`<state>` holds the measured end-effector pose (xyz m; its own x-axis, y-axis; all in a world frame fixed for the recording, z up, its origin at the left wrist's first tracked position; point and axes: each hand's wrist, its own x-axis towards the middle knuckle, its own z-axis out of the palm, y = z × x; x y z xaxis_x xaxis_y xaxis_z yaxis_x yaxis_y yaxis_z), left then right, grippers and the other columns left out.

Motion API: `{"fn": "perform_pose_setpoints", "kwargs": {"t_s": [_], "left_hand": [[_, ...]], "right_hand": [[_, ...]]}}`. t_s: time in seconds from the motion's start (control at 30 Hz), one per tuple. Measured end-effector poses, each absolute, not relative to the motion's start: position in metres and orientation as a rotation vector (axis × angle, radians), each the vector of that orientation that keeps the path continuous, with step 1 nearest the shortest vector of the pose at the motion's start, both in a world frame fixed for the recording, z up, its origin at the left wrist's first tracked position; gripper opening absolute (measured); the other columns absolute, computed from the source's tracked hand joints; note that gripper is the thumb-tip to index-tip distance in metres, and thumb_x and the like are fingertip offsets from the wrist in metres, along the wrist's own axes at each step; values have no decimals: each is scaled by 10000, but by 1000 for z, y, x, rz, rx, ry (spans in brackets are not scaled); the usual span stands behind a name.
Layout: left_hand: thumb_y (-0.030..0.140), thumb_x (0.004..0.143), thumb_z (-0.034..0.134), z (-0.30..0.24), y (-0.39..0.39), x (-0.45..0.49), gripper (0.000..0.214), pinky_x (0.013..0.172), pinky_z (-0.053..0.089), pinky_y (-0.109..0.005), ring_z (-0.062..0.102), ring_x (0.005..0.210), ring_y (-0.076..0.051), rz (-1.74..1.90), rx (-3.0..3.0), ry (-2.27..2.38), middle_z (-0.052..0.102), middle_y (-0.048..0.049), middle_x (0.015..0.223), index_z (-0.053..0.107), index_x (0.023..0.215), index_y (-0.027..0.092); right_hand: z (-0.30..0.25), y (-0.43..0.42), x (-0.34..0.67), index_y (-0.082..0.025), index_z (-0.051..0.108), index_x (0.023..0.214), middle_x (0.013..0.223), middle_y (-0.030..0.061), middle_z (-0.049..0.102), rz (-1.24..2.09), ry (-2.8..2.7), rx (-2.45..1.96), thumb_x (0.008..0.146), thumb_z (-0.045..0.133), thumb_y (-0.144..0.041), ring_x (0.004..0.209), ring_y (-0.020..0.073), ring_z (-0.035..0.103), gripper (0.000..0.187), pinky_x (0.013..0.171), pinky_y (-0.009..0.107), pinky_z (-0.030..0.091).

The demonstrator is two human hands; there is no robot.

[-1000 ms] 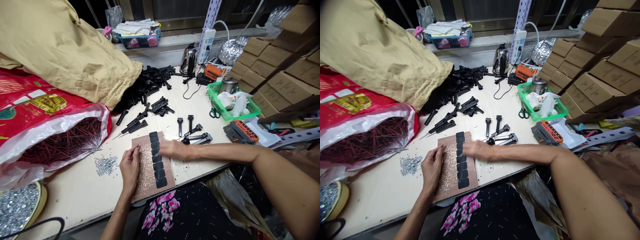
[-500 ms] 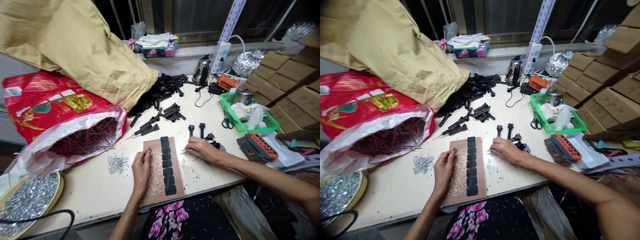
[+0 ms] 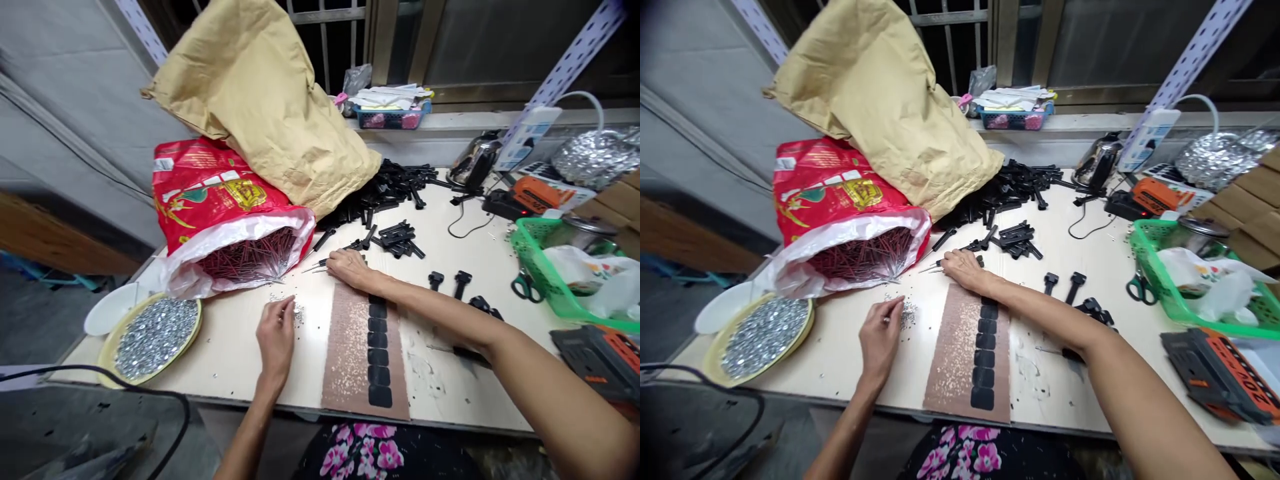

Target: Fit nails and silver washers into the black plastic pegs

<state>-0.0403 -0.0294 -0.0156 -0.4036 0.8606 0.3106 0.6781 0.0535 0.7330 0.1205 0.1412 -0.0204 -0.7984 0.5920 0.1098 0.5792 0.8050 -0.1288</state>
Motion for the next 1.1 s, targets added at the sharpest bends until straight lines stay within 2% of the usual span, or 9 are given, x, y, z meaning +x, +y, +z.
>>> {"fn": "perform_pose_setpoints", "kwargs": {"t_s": [0.1, 0.2, 0.37, 0.5, 0.7, 0.9, 1.0, 1.1], "left_hand": [[351, 885, 459, -20, -23, -80, 307, 781, 432, -354, 570, 836, -241, 1137, 1679, 2329, 633, -102, 912, 690, 969, 168], [341, 893, 444, -27, -8, -90, 311, 772, 418, -360, 527, 837, -253, 965, 1850, 2348, 630, -99, 862, 699, 961, 177], [300, 909, 412, -29, 12, -84, 324, 731, 419, -342, 481, 853, -252, 666, 2025, 2274, 619, -92, 849, 707, 963, 176], [304, 911, 417, -31, 11, -101, 321, 720, 414, -333, 475, 854, -242, 609, 2019, 2294, 620, -82, 854, 705, 977, 179], [307, 899, 445, -26, 9, -109, 302, 680, 399, -320, 473, 832, -237, 431, 2135, 2243, 617, -77, 818, 721, 843, 198], [180, 880, 411, -21, 12, -95, 290, 697, 388, -361, 503, 840, -268, 87, 2321, 2259, 611, -118, 805, 662, 739, 151], [172, 860, 427, -20, 11, -93, 243, 706, 396, -379, 520, 840, -281, 205, 2251, 2290, 610, -136, 799, 631, 732, 142], [246, 851, 483, -13, 8, -87, 173, 723, 418, -360, 544, 792, -239, 723, 1939, 2200, 614, -94, 786, 609, 768, 161]], "right_hand": [[-29, 144, 114, -133, 641, 867, 936, 96, 602, 138, -2856, -912, 939, 455, -218, 866, 194, 490, 217, 636, 271, 335], [-30, 144, 114, -131, 631, 864, 931, 94, 598, 137, -2850, -924, 947, 423, -198, 860, 186, 485, 234, 630, 264, 336], [-22, 140, 128, -154, 624, 950, 921, 71, 612, 160, -2751, -935, 961, 401, -223, 884, 179, 501, 234, 694, 265, 373], [-8, 132, 149, -158, 608, 1049, 975, 72, 613, 241, -2552, -838, 956, 392, -192, 903, 170, 540, 238, 762, 270, 422], [3, 117, 166, -144, 606, 1091, 980, 76, 612, 348, -2426, -824, 940, 427, -185, 894, 168, 570, 238, 781, 287, 475], [5, 104, 166, -165, 616, 1113, 977, 69, 616, 324, -2409, -870, 933, 443, -176, 938, 182, 559, 250, 801, 313, 481], [11, 95, 165, -165, 605, 1138, 988, 68, 600, 410, -2378, -880, 942, 430, -180, 907, 163, 564, 263, 775, 294, 485], [19, 82, 161, -172, 605, 1149, 983, 61, 587, 499, -2351, -871, 945, 428, -181, 882, 148, 564, 270, 738, 270, 483]]}}
